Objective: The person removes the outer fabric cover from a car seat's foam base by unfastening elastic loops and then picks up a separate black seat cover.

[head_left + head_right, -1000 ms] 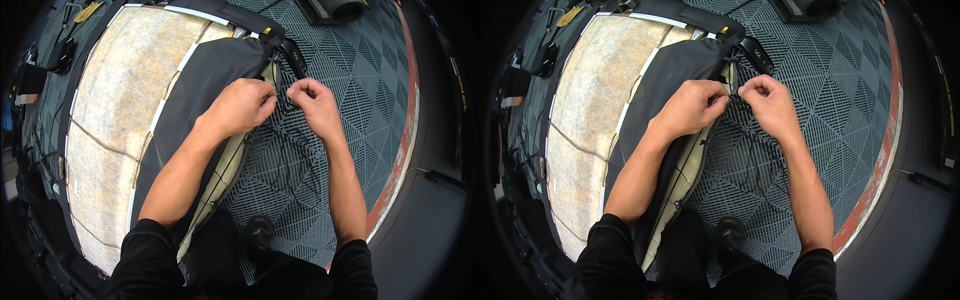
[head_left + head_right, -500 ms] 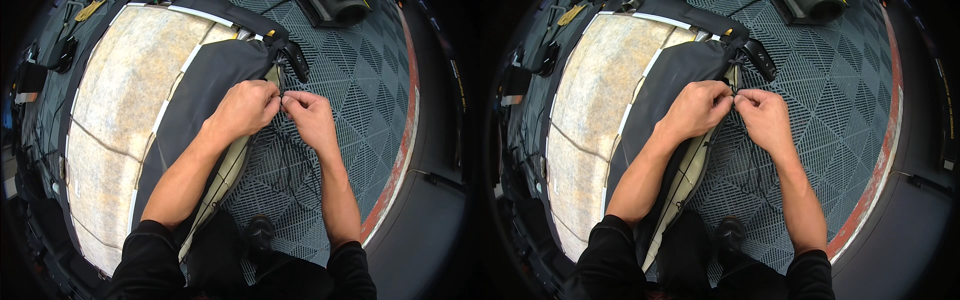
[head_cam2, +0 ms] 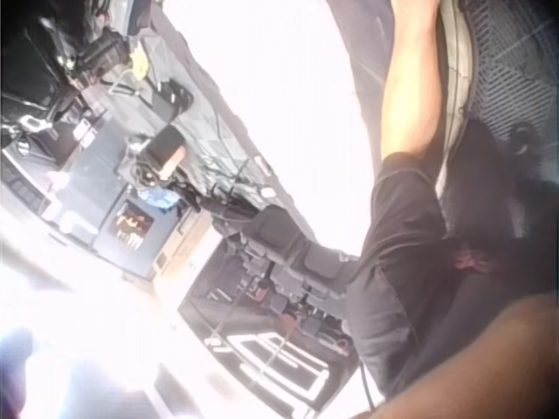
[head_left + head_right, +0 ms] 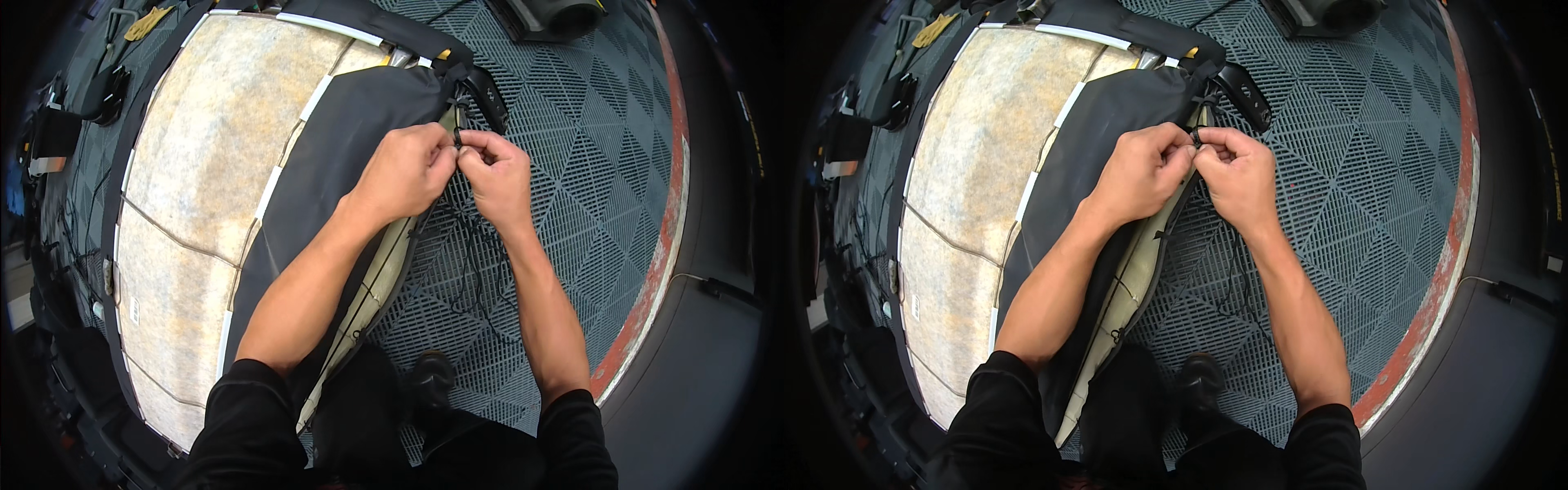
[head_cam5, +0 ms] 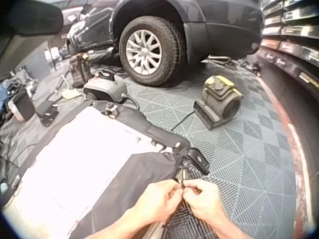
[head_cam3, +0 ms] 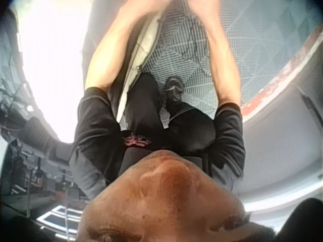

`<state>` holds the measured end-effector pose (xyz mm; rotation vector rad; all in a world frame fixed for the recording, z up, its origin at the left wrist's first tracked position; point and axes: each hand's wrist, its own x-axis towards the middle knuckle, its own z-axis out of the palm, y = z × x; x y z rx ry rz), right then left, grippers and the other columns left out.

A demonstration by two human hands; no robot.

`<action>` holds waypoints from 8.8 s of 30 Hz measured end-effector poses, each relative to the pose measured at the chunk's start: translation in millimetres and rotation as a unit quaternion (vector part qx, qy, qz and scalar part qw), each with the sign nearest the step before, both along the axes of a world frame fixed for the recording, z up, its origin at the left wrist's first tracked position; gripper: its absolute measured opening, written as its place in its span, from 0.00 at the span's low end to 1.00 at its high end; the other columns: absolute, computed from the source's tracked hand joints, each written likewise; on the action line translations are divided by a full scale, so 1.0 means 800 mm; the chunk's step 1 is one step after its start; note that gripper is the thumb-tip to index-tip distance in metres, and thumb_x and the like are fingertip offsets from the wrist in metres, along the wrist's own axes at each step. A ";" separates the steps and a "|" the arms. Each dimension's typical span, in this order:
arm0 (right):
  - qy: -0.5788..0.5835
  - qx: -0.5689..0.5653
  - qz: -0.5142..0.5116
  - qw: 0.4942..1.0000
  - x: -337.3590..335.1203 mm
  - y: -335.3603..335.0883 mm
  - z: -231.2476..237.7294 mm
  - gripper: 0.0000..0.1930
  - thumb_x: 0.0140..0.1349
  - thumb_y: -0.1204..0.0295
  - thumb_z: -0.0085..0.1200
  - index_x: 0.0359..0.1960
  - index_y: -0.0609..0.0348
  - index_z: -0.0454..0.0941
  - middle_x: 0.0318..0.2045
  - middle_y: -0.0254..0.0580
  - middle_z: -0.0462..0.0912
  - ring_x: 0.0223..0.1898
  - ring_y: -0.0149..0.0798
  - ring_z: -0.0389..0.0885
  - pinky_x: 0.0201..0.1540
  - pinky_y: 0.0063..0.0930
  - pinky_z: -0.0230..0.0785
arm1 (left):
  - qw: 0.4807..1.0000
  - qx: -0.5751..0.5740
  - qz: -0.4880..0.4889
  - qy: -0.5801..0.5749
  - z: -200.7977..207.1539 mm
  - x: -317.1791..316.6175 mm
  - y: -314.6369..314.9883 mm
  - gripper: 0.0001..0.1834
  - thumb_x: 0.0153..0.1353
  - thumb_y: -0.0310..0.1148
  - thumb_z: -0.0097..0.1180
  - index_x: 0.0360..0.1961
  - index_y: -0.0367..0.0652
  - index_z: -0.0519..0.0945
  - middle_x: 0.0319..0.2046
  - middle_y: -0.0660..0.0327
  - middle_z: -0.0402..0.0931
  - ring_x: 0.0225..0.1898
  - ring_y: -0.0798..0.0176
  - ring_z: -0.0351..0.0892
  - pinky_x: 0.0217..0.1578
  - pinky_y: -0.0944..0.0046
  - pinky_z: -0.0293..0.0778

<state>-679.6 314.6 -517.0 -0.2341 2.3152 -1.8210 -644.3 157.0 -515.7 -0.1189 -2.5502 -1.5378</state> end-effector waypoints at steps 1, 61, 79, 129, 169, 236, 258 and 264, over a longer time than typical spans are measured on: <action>0.014 -0.016 -0.005 1.000 0.001 0.000 -0.003 0.14 0.59 0.77 0.57 0.45 0.72 0.82 0.28 0.33 0.83 0.29 0.22 0.77 0.33 0.17 0.71 | 0.999 0.030 0.005 -0.036 0.004 0.000 -0.002 0.08 0.60 0.29 0.58 0.33 0.32 0.79 0.22 0.57 0.77 0.21 0.69 0.73 0.24 0.66 0.69; 0.094 0.041 -0.089 0.991 0.020 0.001 0.000 0.05 0.54 0.78 0.62 0.31 0.68 0.82 0.26 0.38 0.82 0.22 0.25 0.76 0.27 0.21 0.72 | 0.992 0.048 -0.056 -0.101 0.018 0.001 -0.004 0.12 0.61 0.28 0.60 0.42 0.29 0.82 0.29 0.57 0.84 0.29 0.71 0.79 0.31 0.68 0.75; 0.296 0.082 0.036 0.951 -0.001 0.017 0.016 0.08 0.52 0.80 0.59 0.34 0.64 0.79 0.27 0.40 0.79 0.31 0.36 0.80 0.36 0.28 0.74 | 0.972 0.107 -0.103 -0.182 0.023 -0.005 -0.011 0.10 0.65 0.32 0.57 0.38 0.33 0.80 0.24 0.68 0.74 0.26 0.76 0.68 0.26 0.70 0.66; -0.232 -0.317 0.018 0.919 0.009 -0.008 -0.011 0.14 0.65 0.68 0.60 0.48 0.63 0.80 0.35 0.34 0.83 0.36 0.27 0.80 0.41 0.23 0.72 | 0.940 0.187 0.088 -0.270 0.060 0.004 -0.017 0.15 0.60 0.39 0.67 0.37 0.36 0.85 0.27 0.64 0.81 0.27 0.74 0.76 0.28 0.73 0.75; -0.086 -0.186 -0.033 0.978 0.018 -0.056 0.007 0.08 0.59 0.78 0.56 0.39 0.69 0.77 0.27 0.35 0.80 0.27 0.25 0.78 0.30 0.18 0.71 | 0.964 -0.002 -0.010 -0.265 0.092 -0.050 -0.052 0.07 0.52 0.29 0.63 0.25 0.34 0.82 0.20 0.60 0.78 0.20 0.71 0.76 0.21 0.70 0.73; -0.182 -0.146 0.072 0.970 -0.002 -0.016 0.004 0.12 0.58 0.75 0.53 0.41 0.71 0.81 0.26 0.36 0.81 0.24 0.26 0.75 0.28 0.21 0.69 | 0.896 -0.377 -0.230 0.046 0.095 -0.047 -0.050 0.10 0.51 0.30 0.55 0.30 0.33 0.74 0.30 0.47 0.76 0.32 0.42 0.78 0.35 0.51 0.75; -0.065 -0.067 0.026 0.995 0.009 -0.015 -0.009 0.11 0.54 0.74 0.57 0.38 0.68 0.81 0.26 0.37 0.83 0.26 0.27 0.79 0.31 0.23 0.71 | 0.903 0.012 -0.190 -0.385 0.104 -0.029 -0.057 0.06 0.50 0.30 0.53 0.22 0.38 0.74 0.21 0.65 0.71 0.24 0.70 0.71 0.28 0.68 0.73; -0.044 -0.040 0.004 0.998 0.011 -0.004 -0.019 0.14 0.53 0.72 0.57 0.40 0.67 0.82 0.27 0.39 0.85 0.28 0.30 0.81 0.36 0.26 0.74 | 0.879 0.217 -0.261 -0.336 0.159 -0.018 -0.086 0.07 0.43 0.32 0.50 0.17 0.41 0.67 0.20 0.63 0.63 0.26 0.63 0.65 0.32 0.63 0.68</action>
